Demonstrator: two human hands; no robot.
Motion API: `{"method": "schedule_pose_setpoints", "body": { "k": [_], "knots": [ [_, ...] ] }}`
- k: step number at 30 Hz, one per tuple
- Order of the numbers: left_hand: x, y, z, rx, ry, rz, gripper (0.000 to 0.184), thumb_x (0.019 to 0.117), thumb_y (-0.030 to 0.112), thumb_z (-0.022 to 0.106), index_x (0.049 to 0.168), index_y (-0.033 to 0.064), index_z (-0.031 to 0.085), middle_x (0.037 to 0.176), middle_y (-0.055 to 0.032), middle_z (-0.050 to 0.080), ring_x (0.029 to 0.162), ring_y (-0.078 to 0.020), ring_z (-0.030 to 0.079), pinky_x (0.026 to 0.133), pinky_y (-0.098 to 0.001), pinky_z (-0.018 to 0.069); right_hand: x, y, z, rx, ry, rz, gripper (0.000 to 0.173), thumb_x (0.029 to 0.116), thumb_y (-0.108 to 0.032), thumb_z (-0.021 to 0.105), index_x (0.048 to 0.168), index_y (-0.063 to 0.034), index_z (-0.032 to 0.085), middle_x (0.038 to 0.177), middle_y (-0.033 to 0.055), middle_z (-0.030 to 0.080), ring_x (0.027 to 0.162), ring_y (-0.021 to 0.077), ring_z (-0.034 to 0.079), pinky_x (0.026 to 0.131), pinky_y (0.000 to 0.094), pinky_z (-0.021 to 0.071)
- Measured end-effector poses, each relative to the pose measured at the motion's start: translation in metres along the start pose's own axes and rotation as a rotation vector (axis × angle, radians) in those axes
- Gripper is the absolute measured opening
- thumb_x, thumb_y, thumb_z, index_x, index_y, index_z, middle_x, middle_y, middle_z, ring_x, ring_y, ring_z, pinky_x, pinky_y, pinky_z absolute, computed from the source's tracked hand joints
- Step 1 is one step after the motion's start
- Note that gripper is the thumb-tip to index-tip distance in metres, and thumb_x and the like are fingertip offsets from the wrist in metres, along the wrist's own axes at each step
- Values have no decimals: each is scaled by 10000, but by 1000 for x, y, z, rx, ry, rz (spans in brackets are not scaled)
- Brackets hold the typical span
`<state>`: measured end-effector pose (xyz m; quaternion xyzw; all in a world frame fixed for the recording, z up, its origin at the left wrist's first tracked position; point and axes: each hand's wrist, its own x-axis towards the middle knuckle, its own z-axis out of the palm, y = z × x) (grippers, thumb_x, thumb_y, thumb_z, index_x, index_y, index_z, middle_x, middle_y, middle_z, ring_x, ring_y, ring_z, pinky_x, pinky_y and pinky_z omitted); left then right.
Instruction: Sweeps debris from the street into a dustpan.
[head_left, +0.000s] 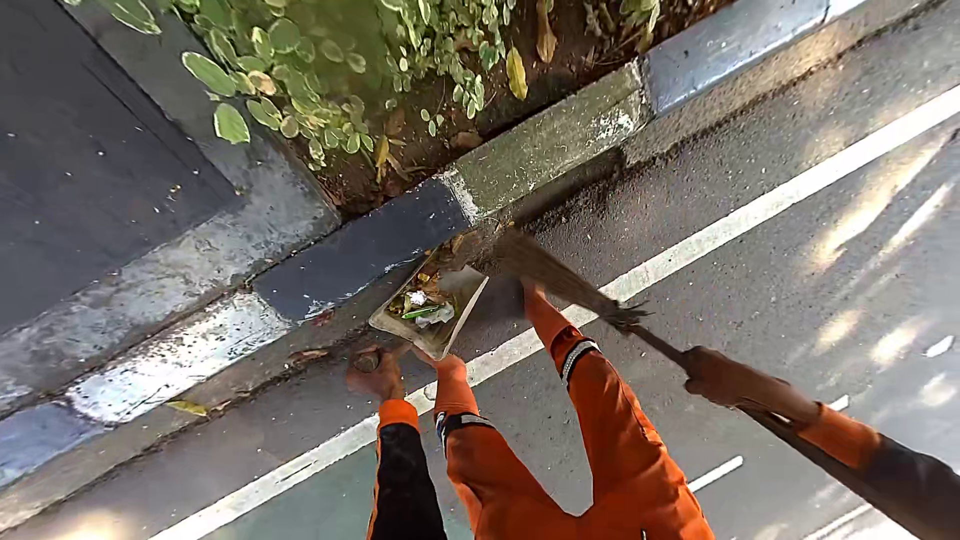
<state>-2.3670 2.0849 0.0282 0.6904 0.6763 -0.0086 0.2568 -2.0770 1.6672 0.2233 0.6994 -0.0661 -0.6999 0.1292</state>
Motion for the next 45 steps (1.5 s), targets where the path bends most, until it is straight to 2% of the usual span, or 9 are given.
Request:
{"method": "schedule_pose_setpoints", "body": {
  "k": [3,7,10,16,22,26,34,39,45],
  "knots": [
    [4,6,7,76,-27,23,305,767,103,773,1048,-8,730,1002,-218,737,989,-376,706,882,-553,521,27,-14,-22,10,258,89,378,910,-78,679,1215,127,590,1112,351,624,1032,502,629,860,664,499],
    [13,18,10,167,-47,-3,295,782,111,753,1060,16,726,1019,-218,731,1010,-391,696,891,-575,505,129,-117,-2,-75,330,21,510,1019,-69,485,1496,92,407,1436,361,502,1317,523,521,1049,650,448],
    [22,27,16,179,-31,6,291,787,127,751,1055,17,730,1002,-211,737,988,-379,706,870,-566,515,135,-175,31,-165,179,-66,455,939,-88,618,1345,102,542,1379,320,558,1282,479,564,1000,637,496],
    [22,19,15,154,-43,-2,329,769,121,763,1075,6,725,1048,-225,731,1033,-387,695,911,-552,506,31,-22,2,-159,118,1,322,869,-101,713,1109,100,636,1052,314,649,1009,482,646,835,657,510],
    [25,25,20,205,-45,-25,300,761,126,768,1043,33,732,1028,-208,737,1027,-372,702,896,-550,512,110,-86,-21,-100,390,130,453,1025,-71,461,1451,84,453,1383,337,554,1261,488,583,1000,634,487],
    [28,30,18,161,-34,2,295,760,122,765,1035,19,736,1008,-215,737,991,-378,708,865,-556,520,153,-162,14,-247,244,-51,470,966,-18,541,1416,100,480,1397,329,538,1277,493,564,989,639,500],
    [25,32,17,206,-68,-46,336,770,116,769,1083,5,718,1043,-239,728,1042,-402,696,902,-563,514,28,-32,-17,-172,247,135,397,866,-71,705,1207,105,602,1168,344,632,1128,523,618,891,689,497],
    [23,32,22,211,-59,-35,302,772,135,777,1048,24,725,1025,-226,732,1028,-397,699,891,-572,509,107,-134,20,-82,287,43,572,995,-139,572,1490,92,401,1403,353,525,1283,503,553,1022,643,469],
    [24,25,16,218,-73,-40,310,767,164,785,1041,33,724,998,-219,732,1007,-401,700,875,-581,511,49,-224,120,-124,24,-69,533,899,-85,660,1395,36,505,1335,279,592,1216,437,615,953,611,526]
  ]
}}
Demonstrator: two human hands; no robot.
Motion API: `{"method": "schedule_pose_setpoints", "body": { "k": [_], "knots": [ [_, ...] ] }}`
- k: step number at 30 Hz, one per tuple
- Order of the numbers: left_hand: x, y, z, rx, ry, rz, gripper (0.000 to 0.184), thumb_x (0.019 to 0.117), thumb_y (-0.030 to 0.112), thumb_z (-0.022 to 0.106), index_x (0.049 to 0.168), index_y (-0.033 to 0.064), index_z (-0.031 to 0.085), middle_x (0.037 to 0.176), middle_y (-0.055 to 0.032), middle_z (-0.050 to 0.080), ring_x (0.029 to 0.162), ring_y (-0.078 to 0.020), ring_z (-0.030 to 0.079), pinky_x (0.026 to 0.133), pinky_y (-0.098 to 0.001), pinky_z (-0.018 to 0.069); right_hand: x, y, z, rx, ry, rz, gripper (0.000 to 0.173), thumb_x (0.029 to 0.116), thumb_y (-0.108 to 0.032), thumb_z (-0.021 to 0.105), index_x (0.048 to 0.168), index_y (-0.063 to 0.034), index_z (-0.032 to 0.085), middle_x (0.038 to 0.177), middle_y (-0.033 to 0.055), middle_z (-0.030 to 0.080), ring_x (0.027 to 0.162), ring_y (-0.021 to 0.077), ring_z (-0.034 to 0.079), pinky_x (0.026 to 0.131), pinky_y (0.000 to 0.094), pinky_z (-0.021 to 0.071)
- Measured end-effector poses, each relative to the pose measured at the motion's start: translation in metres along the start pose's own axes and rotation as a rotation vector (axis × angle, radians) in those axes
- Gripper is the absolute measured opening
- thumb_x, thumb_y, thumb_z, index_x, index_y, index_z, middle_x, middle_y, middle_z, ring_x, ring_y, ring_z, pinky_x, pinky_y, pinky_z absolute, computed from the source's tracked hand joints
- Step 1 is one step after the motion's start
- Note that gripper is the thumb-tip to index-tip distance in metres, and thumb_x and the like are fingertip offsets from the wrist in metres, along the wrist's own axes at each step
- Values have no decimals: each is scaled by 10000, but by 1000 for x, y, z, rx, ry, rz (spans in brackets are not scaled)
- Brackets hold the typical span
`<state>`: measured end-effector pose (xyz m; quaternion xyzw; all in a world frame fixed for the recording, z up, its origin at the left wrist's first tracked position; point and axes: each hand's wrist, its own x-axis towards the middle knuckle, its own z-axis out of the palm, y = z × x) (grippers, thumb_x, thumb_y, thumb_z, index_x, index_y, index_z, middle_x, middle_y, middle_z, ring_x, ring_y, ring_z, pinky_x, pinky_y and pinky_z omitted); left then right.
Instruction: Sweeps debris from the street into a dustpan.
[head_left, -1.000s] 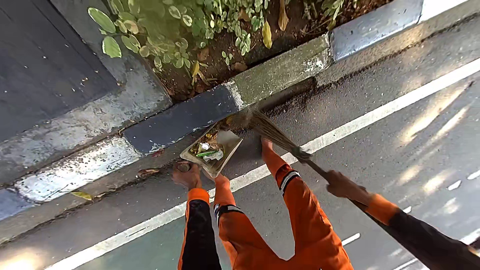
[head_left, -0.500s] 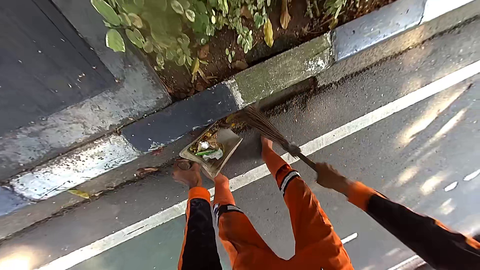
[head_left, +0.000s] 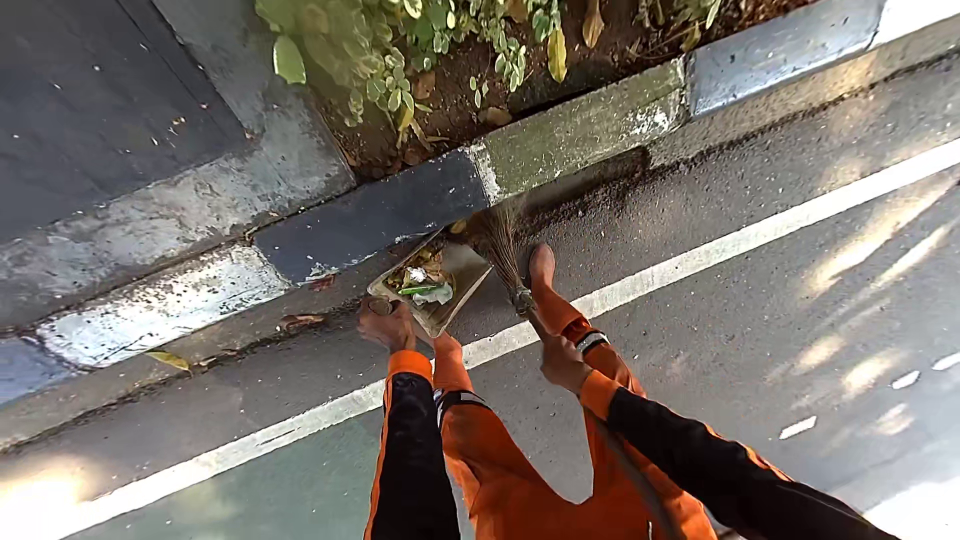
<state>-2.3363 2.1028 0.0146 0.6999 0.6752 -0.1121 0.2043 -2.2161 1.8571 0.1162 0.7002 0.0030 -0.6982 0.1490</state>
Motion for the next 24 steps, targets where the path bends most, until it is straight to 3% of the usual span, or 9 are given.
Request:
{"method": "schedule_pose_setpoints", "body": {
  "k": [6,8,10,14,18,19,20,22,24],
  "knots": [
    [21,-51,-30,-104,-11,17,257,770,118,756,1015,41,746,1009,-196,742,1001,-367,706,880,-562,519,-101,95,-4,-23,-198,-229,310,943,-89,641,1217,54,615,1058,252,649,987,397,646,862,594,507],
    [27,-73,-43,-125,-5,16,255,786,109,757,1027,29,749,1002,-205,741,987,-375,706,879,-570,514,-120,125,9,105,-137,-159,143,924,-65,628,1026,34,623,817,173,601,690,297,606,647,502,502],
    [35,-95,-54,-119,0,10,268,790,122,758,1039,23,746,1003,-210,740,993,-383,703,885,-577,508,-113,135,16,166,13,17,175,943,-88,628,1035,60,609,806,201,601,658,319,609,625,513,516],
    [60,-135,-68,-92,39,19,296,788,130,759,1064,23,743,996,-207,745,984,-384,712,867,-576,519,-28,51,28,210,285,90,532,950,-198,664,1390,68,527,1211,330,632,1126,485,630,941,660,493],
    [82,-137,-83,-58,-9,35,288,813,119,752,1083,18,736,1046,-223,734,1014,-381,707,886,-553,529,30,-115,86,170,134,-81,813,911,-202,696,1592,-8,295,1449,317,509,1321,476,525,1059,629,445],
    [87,-131,-87,-51,-30,34,286,813,124,763,1076,16,732,1054,-231,727,1023,-386,701,891,-552,528,17,-146,98,160,79,-110,899,883,-174,709,1627,-43,222,1466,303,497,1328,465,523,1056,616,459],
    [91,-126,-91,-44,-58,27,299,818,144,782,1082,13,728,1072,-245,717,1049,-402,687,910,-561,519,0,-159,107,152,39,-125,876,864,-155,717,1608,-40,269,1453,293,508,1321,452,531,1047,610,466],
    [96,-131,-89,-8,-83,23,311,810,197,793,1080,53,733,1085,-230,715,1079,-399,676,918,-577,515,-39,-129,124,162,-18,-149,592,880,-155,706,1404,43,515,1307,298,595,1207,441,595,987,628,483],
    [104,-128,-84,-31,-56,49,278,797,190,793,1037,59,743,1052,-221,724,1060,-395,684,898,-577,520,-74,-66,121,177,-69,-129,328,938,-178,656,1193,25,615,960,196,641,824,310,642,745,531,533]
  ]
}}
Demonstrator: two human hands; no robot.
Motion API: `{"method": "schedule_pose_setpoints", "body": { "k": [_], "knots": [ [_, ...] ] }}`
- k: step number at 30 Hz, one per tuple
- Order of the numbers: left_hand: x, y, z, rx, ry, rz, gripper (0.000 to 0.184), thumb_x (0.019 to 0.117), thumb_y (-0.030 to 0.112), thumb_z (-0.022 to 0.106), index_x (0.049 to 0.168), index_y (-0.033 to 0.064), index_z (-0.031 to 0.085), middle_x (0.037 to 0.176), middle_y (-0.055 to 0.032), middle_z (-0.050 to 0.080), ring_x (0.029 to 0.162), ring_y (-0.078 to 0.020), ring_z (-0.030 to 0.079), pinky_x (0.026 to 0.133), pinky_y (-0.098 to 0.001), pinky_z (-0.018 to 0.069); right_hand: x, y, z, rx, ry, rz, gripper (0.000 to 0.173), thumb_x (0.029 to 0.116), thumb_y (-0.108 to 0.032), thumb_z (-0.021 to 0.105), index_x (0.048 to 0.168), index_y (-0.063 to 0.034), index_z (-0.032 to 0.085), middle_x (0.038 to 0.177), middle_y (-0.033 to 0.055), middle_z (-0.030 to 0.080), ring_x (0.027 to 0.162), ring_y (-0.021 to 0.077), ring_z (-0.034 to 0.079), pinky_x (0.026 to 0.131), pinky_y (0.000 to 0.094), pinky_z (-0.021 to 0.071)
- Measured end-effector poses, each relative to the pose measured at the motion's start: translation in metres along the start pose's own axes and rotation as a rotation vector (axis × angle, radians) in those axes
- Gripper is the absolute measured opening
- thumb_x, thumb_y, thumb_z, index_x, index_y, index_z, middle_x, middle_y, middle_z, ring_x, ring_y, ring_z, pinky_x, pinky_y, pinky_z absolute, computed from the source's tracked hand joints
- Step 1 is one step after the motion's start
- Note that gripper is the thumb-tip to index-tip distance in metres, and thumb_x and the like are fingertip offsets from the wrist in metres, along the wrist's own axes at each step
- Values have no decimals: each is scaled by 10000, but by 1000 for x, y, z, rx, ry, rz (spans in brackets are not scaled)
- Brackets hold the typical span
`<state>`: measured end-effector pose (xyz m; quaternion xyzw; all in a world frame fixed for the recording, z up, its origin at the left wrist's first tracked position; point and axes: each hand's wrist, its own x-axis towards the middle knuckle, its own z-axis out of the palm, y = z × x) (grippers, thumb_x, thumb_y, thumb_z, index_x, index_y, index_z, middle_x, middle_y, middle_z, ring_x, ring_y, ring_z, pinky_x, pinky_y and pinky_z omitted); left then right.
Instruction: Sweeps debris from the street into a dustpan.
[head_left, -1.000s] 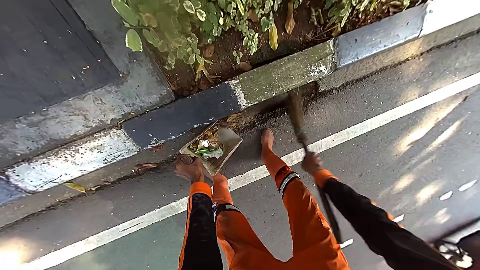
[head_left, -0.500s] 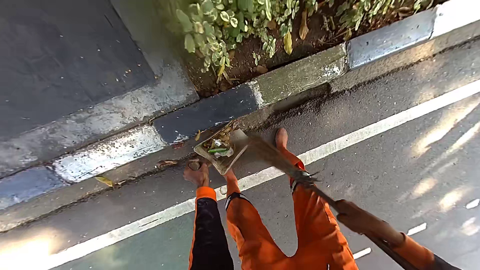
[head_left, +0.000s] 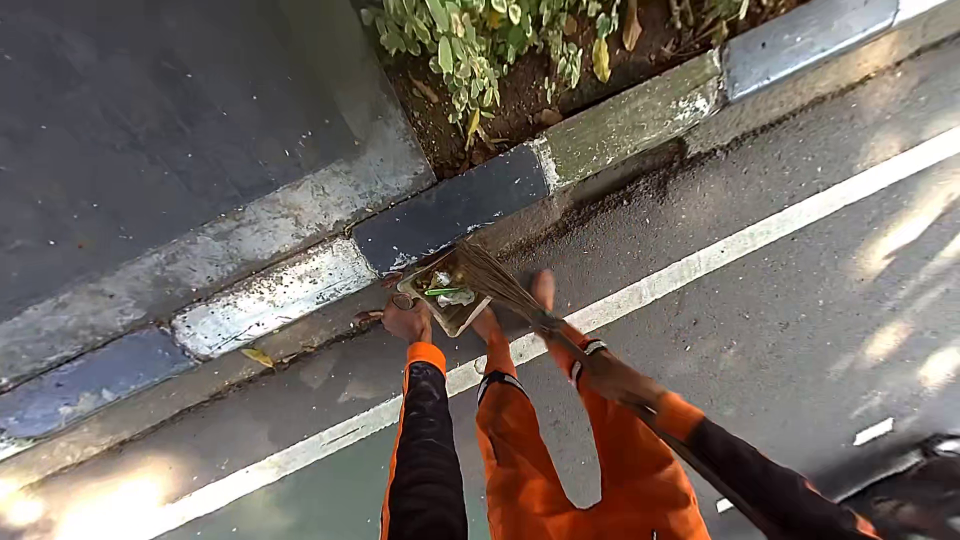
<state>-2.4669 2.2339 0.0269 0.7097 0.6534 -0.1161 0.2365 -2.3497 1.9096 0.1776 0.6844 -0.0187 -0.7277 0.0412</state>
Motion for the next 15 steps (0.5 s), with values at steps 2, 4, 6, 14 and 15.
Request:
{"method": "schedule_pose_setpoints", "body": {
  "k": [2,4,6,14,15],
  "knots": [
    [-5,6,-2,-7,-50,0,325,805,181,798,1092,43,730,1105,-243,710,1084,-408,676,914,-582,522,-53,60,-9,153,-50,105,200,968,-137,618,1114,-2,593,723,78,539,565,183,528,554,386,482],
    [-16,9,-9,-41,-103,-42,455,833,229,823,1211,17,685,1197,-270,674,1123,-420,659,950,-583,529,-79,108,-21,262,40,178,206,995,-95,591,1171,5,560,682,51,495,513,149,484,503,338,462],
    [-17,0,-3,-68,-77,-41,505,847,251,821,1261,2,673,1204,-252,695,1134,-393,672,990,-555,528,-53,128,-37,196,269,190,197,963,-103,623,1115,16,586,686,74,524,518,164,512,485,354,473],
    [7,-23,-11,-124,-202,-59,465,840,192,792,1267,44,686,1203,-226,704,1148,-396,664,982,-591,516,84,2,-3,29,156,-72,358,949,-118,644,1200,126,569,894,238,613,698,310,604,655,508,533],
    [7,-37,-16,-146,-195,-45,415,835,174,785,1217,35,701,1172,-229,710,1121,-400,671,957,-599,524,55,13,-2,113,112,-115,254,968,-113,634,1114,92,596,735,121,566,565,184,534,532,381,487]
  ]
}}
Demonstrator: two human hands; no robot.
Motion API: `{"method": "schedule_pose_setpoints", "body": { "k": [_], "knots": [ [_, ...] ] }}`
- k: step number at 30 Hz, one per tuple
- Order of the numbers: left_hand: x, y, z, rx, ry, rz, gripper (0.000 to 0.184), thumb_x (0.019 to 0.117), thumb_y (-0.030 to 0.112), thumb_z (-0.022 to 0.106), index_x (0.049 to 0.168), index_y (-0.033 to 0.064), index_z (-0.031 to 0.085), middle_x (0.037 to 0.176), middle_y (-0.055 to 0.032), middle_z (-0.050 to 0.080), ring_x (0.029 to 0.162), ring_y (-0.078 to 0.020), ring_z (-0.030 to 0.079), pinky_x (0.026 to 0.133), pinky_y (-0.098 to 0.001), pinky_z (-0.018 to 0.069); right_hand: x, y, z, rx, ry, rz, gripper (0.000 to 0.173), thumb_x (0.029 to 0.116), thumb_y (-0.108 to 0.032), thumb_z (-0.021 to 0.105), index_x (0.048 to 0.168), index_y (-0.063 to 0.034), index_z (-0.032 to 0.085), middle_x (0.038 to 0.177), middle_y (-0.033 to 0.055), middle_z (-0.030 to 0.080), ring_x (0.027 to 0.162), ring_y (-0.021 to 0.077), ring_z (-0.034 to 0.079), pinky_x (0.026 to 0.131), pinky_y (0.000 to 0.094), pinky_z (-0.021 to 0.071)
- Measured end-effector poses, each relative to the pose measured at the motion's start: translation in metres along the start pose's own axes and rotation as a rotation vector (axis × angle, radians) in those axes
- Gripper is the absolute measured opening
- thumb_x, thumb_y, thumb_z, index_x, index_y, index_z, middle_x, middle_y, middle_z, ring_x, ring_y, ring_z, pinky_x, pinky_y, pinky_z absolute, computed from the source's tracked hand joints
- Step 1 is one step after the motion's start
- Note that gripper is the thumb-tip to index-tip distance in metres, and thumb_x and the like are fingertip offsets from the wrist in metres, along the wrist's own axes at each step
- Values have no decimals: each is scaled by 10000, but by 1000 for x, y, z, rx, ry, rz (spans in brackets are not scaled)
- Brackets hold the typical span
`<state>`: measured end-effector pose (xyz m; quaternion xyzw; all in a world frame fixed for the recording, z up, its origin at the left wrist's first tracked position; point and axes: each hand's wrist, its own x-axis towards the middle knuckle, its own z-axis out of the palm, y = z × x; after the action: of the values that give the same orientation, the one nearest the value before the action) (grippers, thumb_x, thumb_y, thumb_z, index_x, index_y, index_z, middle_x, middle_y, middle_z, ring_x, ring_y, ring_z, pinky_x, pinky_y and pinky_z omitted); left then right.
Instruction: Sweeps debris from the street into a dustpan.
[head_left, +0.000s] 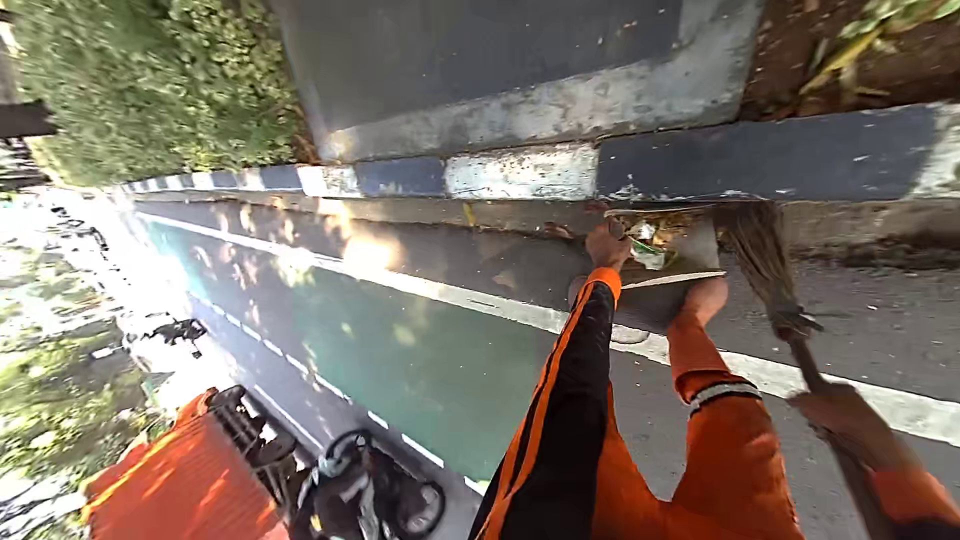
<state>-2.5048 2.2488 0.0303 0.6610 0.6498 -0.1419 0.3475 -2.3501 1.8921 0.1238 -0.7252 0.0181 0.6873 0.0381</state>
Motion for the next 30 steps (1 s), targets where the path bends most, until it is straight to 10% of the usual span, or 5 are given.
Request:
{"method": "schedule_pose_setpoints", "body": {
  "k": [5,13,18,23,30],
  "knots": [
    [-6,-51,-45,-64,28,24,348,846,173,786,1149,16,720,1122,-219,724,1088,-376,685,965,-572,524,-152,-65,3,49,233,421,106,1078,-155,500,1066,-50,493,638,-45,365,489,-19,340,504,114,358],
    [46,-155,-108,-48,151,136,300,802,141,794,1081,56,722,1041,-174,738,985,-354,708,853,-592,547,57,-132,120,-119,244,134,692,938,-244,700,1493,63,424,1437,354,502,1336,498,508,1096,639,416],
    [92,-192,-163,50,184,170,267,797,165,787,1027,43,729,1011,-209,736,981,-399,704,860,-624,522,13,-204,257,-138,48,-31,861,855,-142,719,1616,-120,317,1294,299,619,1166,471,617,958,668,491],
    [121,-220,-199,108,173,188,271,799,146,766,1050,50,732,1037,-209,737,1018,-389,702,899,-600,511,-108,-129,257,270,-212,159,80,972,-107,611,950,-54,556,586,-4,480,433,107,471,437,279,439],
    [138,-211,-197,191,162,159,282,823,118,755,1093,41,726,1098,-207,730,1087,-354,692,949,-543,514,-16,-137,272,150,230,298,487,913,-211,688,1298,69,581,1170,290,652,1053,424,666,899,615,528]
  ]
}}
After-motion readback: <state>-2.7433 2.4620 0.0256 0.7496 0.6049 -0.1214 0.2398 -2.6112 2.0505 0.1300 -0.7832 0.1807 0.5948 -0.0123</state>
